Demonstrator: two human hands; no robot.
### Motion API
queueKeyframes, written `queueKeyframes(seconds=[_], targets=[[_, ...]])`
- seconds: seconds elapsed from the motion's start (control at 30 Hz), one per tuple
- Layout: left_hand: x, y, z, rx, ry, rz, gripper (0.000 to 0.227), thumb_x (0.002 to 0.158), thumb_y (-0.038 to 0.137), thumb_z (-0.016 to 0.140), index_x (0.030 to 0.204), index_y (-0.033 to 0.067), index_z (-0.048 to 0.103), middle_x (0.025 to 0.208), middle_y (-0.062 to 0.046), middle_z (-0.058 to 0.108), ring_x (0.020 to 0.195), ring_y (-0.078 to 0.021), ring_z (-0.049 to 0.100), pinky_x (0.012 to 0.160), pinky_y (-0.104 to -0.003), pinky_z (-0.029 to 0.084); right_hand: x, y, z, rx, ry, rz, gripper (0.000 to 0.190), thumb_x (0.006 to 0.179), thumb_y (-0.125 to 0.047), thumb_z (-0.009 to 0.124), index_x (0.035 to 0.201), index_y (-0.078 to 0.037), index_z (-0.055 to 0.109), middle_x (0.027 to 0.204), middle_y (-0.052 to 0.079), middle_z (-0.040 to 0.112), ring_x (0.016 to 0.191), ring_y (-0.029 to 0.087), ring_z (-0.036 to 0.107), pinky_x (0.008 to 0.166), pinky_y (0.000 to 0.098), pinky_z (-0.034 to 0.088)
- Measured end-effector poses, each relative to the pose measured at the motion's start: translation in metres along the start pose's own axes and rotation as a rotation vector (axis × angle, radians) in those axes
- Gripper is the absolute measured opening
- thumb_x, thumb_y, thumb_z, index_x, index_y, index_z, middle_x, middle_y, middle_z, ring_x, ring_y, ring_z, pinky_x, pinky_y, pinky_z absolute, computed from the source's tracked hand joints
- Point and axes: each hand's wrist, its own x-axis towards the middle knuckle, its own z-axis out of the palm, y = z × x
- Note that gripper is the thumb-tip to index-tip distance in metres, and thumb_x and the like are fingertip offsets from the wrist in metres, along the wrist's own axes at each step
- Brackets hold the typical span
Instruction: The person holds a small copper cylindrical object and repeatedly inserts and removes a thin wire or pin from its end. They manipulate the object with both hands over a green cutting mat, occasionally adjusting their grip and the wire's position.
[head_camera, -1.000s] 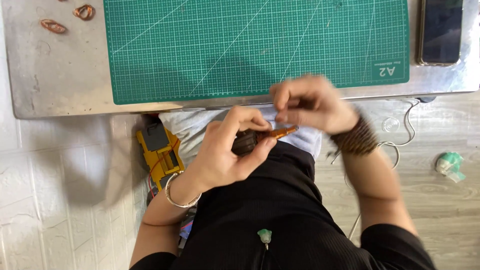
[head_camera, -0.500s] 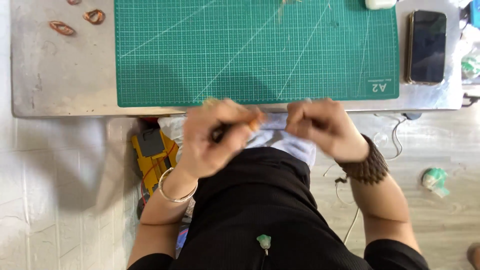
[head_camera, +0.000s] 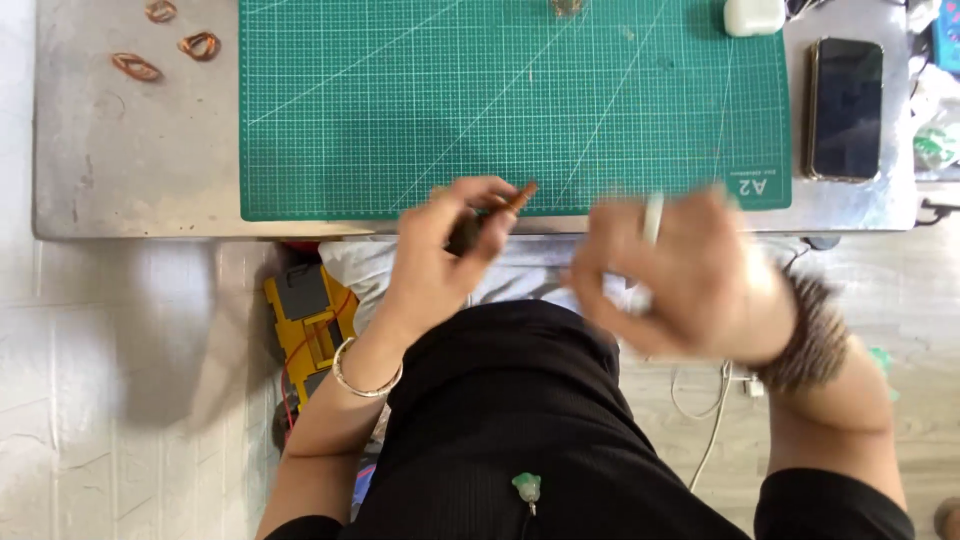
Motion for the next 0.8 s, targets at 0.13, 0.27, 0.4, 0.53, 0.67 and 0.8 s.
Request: queueKeyframes(seconds=[0.13, 0.27, 0.4, 0.53, 0.67, 0.8], targets=[[0.002, 0.008, -0.014, -0.226, 0.187, -0.023, 0.015, 0.092, 0.012, 0.055, 0.103, 0.0019, 0.057, 0.081, -0.008, 0.066, 0.054, -0.0083, 0.054, 0.046, -0.019, 0.044, -0.021, -0.021, 0.017, 0.076, 0.05, 0.077, 0.014, 0.085, -0.002, 0.057, 0.073, -0.001, 0.05, 0.06, 0.005, 0.045, 0.045, 0.015, 0.045, 0.036, 0.0248, 0.024], [-0.001, -0.005, -0.019, -0.482, 0.233, 0.137, 0.014, 0.089, 0.004, 0.056, 0.097, -0.0075, 0.058, 0.067, -0.014, 0.063, 0.045, -0.0169, 0.058, 0.041, -0.026, 0.049, -0.056, 0.01, 0.053, 0.517, 0.308, 0.56, 0.016, 0.08, 0.0, 0.06, 0.065, -0.006, 0.06, 0.051, 0.0, 0.038, 0.045, 0.013, 0.034, 0.046, 0.0221, 0.038], [-0.005, 0.021, -0.018, -0.569, 0.014, 0.203, 0.011, 0.081, -0.004, 0.062, 0.092, -0.0062, 0.063, 0.058, -0.01, 0.063, 0.042, -0.0134, 0.056, 0.04, -0.024, 0.047, -0.068, 0.051, 0.071, 0.667, 0.427, 0.712, 0.014, 0.085, 0.002, 0.058, 0.071, -0.002, 0.058, 0.054, 0.0, 0.042, 0.052, 0.009, 0.037, 0.052, 0.0233, 0.037], [-0.013, 0.037, -0.015, -0.227, -0.096, 0.157, 0.029, 0.078, 0.009, 0.07, 0.106, 0.0066, 0.062, 0.082, -0.004, 0.072, 0.073, -0.0193, 0.072, 0.063, -0.03, 0.056, -0.028, 0.069, 0.035, 0.483, 0.421, 0.635, 0.014, 0.089, 0.001, 0.063, 0.075, 0.002, 0.06, 0.055, 0.005, 0.044, 0.052, 0.012, 0.036, 0.053, 0.0262, 0.034], [-0.01, 0.026, -0.003, -0.014, -0.066, 0.161, 0.03, 0.085, 0.012, 0.063, 0.112, 0.0062, 0.054, 0.084, -0.005, 0.071, 0.075, -0.0224, 0.07, 0.069, -0.033, 0.055, -0.009, 0.066, -0.014, 0.176, 0.366, 0.327, 0.021, 0.098, 0.009, 0.067, 0.079, 0.004, 0.059, 0.055, 0.004, 0.036, 0.049, 0.018, 0.03, 0.055, 0.0293, 0.031], [0.0, 0.009, -0.001, 0.0, 0.055, 0.107, 0.018, 0.087, 0.013, 0.062, 0.104, 0.0071, 0.064, 0.083, -0.005, 0.072, 0.078, -0.0228, 0.069, 0.069, -0.03, 0.053, -0.048, 0.039, -0.027, -0.002, 0.339, 0.266, 0.023, 0.093, 0.007, 0.071, 0.075, -0.001, 0.059, 0.053, 0.0, 0.031, 0.048, 0.019, 0.027, 0.054, 0.0295, 0.031]])
